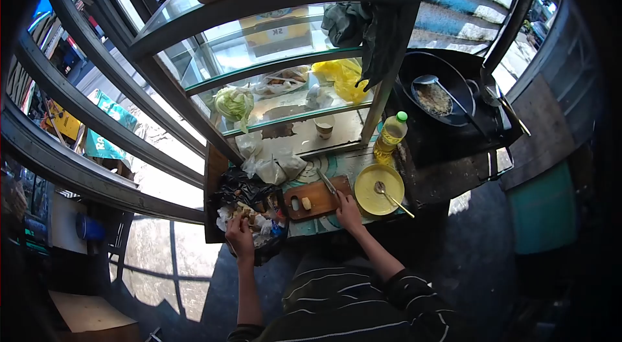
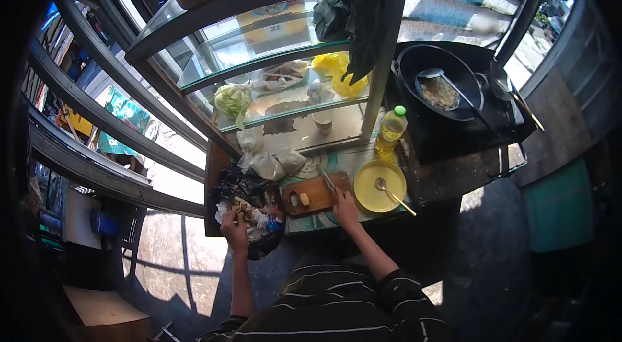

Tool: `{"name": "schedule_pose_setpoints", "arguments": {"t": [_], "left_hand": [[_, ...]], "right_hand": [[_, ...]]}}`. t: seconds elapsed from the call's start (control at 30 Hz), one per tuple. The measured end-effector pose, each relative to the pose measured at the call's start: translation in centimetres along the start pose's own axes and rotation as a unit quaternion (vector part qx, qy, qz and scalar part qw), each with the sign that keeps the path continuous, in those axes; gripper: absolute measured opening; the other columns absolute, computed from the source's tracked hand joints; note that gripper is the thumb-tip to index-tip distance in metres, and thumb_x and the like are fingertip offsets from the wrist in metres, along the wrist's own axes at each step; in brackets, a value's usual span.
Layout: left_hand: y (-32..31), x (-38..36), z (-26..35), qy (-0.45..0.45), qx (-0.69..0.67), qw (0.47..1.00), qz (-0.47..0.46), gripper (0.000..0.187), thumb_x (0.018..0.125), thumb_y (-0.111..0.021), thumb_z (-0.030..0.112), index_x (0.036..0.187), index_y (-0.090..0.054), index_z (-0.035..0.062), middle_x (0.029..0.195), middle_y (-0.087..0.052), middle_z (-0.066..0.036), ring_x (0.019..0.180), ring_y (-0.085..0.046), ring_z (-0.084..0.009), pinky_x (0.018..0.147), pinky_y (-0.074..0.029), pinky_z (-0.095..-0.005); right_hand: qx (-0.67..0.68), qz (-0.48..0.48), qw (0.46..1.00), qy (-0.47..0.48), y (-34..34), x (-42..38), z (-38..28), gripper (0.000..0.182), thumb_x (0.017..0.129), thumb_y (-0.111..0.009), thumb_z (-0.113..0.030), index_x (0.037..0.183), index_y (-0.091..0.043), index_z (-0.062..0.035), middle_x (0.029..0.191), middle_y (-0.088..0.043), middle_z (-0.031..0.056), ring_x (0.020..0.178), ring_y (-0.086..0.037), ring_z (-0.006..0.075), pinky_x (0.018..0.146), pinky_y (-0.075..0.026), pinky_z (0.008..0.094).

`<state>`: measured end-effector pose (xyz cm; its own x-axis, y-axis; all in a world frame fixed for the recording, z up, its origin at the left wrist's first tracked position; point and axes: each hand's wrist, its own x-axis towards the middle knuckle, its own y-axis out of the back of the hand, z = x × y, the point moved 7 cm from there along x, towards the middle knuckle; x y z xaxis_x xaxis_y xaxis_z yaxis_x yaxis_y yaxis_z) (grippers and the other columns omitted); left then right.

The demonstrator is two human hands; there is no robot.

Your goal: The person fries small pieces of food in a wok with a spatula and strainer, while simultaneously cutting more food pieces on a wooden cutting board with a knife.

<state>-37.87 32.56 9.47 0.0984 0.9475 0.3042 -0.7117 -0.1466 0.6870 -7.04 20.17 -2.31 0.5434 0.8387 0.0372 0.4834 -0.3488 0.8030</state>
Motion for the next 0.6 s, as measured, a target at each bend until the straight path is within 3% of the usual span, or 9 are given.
{"name": "schedule_pose_setpoints", "arguments": {"t": [0.07, 0.13, 0.2, 0.3, 0.37, 0.5, 0.57, 0.6], "left_hand": [[0.0, 0.5, 1.4, -0.021, -0.016, 1.0, -0.001, 0.016, 0.078, -0.057, 0.002, 0.093, -0.061, -0.0023, 0.086, -0.06, -0.018, 0.078, -0.059, -0.0322, 0.069, -0.046, -0.0374], [-0.4, 1.2, 2.2, -0.01, -0.042, 0.999, 0.0, 0.015, 0.08, -0.056, 0.003, 0.093, -0.061, -0.0025, 0.085, -0.061, -0.018, 0.079, -0.059, -0.032, 0.07, -0.046, -0.0371], [-0.8, 1.3, 3.1, -0.029, -0.052, 0.998, 0.007, 0.015, 0.081, -0.055, 0.004, 0.093, -0.061, -0.002, 0.084, -0.061, -0.016, 0.075, -0.06, -0.0279, 0.065, -0.047, -0.0351], [-1.5, 0.5, 3.7, 0.008, -0.083, 0.996, -0.005, 0.014, 0.082, -0.056, 0.005, 0.093, -0.062, -0.0011, 0.082, -0.061, -0.014, 0.072, -0.06, -0.0243, 0.061, -0.046, -0.0341], [-1.7, -0.5, 4.6, 0.038, -0.109, 0.993, -0.013, 0.014, 0.083, -0.056, 0.007, 0.093, -0.062, -0.0006, 0.081, -0.061, -0.013, 0.07, -0.059, -0.0227, 0.059, -0.046, -0.0336], [-2.4, -3.2, 8.7, -0.039, -0.037, 0.998, 0.016, 0.013, 0.078, -0.063, 0.008, 0.088, -0.061, 0.0007, 0.077, -0.054, -0.009, 0.068, -0.055, -0.0228, 0.06, -0.044, -0.036], [-3.4, -4.5, 10.7, -0.041, -0.02, 0.998, 0.046, 0.013, 0.078, -0.063, 0.007, 0.089, -0.06, 0.001, 0.078, -0.051, -0.009, 0.069, -0.054, -0.0231, 0.063, -0.043, -0.0373], [-4.4, -5.1, 11.6, -0.046, -0.002, 0.998, 0.036, 0.012, 0.078, -0.061, 0.004, 0.09, -0.06, 0.0009, 0.076, -0.05, -0.009, 0.066, -0.053, -0.0223, 0.061, -0.043, -0.0359]], "right_hand": [[0.048, -0.025, 0.999, 0.002, -0.5, 0.2, -0.7, 0.057, 0.073, -0.054, -0.006, 0.128, -0.039, -0.0106, 0.105, -0.046, 0.0173, 0.096, -0.051, 0.0343, 0.078, -0.045, 0.0412], [0.073, 0.006, 0.997, 0.029, 0.6, 0.3, -1.2, 0.058, 0.073, -0.055, -0.003, 0.129, -0.039, -0.0106, 0.11, -0.043, 0.0179, 0.099, -0.05, 0.0338, 0.084, -0.043, 0.0387], [0.083, 0.014, 0.996, 0.034, 3.9, -0.5, -1.4, 0.057, 0.074, -0.056, -0.004, 0.128, -0.04, -0.0099, 0.112, -0.042, 0.0181, 0.101, -0.049, 0.0332, 0.086, -0.042, 0.0374], [0.13, 0.101, 0.986, 0.017, 12.1, -0.2, 1.5, 0.054, 0.071, -0.061, -0.007, 0.123, -0.046, -0.0083, 0.11, -0.042, 0.0176, 0.101, -0.049, 0.0324, 0.087, -0.042, 0.0366], [0.05, 0.192, 0.98, -0.022, 19.9, 0.6, 5.6, 0.054, 0.071, -0.061, -0.011, 0.123, -0.046, -0.0133, 0.111, -0.043, 0.0133, 0.103, -0.048, 0.0298, 0.085, -0.041, 0.0406], [-0.225, 0.32, 0.91, -0.141, 34.4, 3.7, 15.3, 0.063, 0.069, -0.062, -0.014, 0.128, -0.039, -0.0192, 0.117, -0.039, 0.0096, 0.112, -0.04, 0.0277, 0.087, -0.036, 0.0474], [-0.317, 0.326, 0.872, -0.181, 39.3, 5.9, 20.0, 0.066, 0.07, -0.063, -0.016, 0.13, -0.035, -0.0207, 0.119, -0.037, 0.0092, 0.115, -0.037, 0.0287, 0.086, -0.036, 0.0502], [-0.374, 0.301, 0.856, -0.195, 40.7, 7.3, 22.1, 0.066, 0.072, -0.063, -0.02, 0.131, -0.033, -0.0213, 0.118, -0.041, 0.0094, 0.113, -0.04, 0.0266, 0.085, -0.037, 0.05]]}}
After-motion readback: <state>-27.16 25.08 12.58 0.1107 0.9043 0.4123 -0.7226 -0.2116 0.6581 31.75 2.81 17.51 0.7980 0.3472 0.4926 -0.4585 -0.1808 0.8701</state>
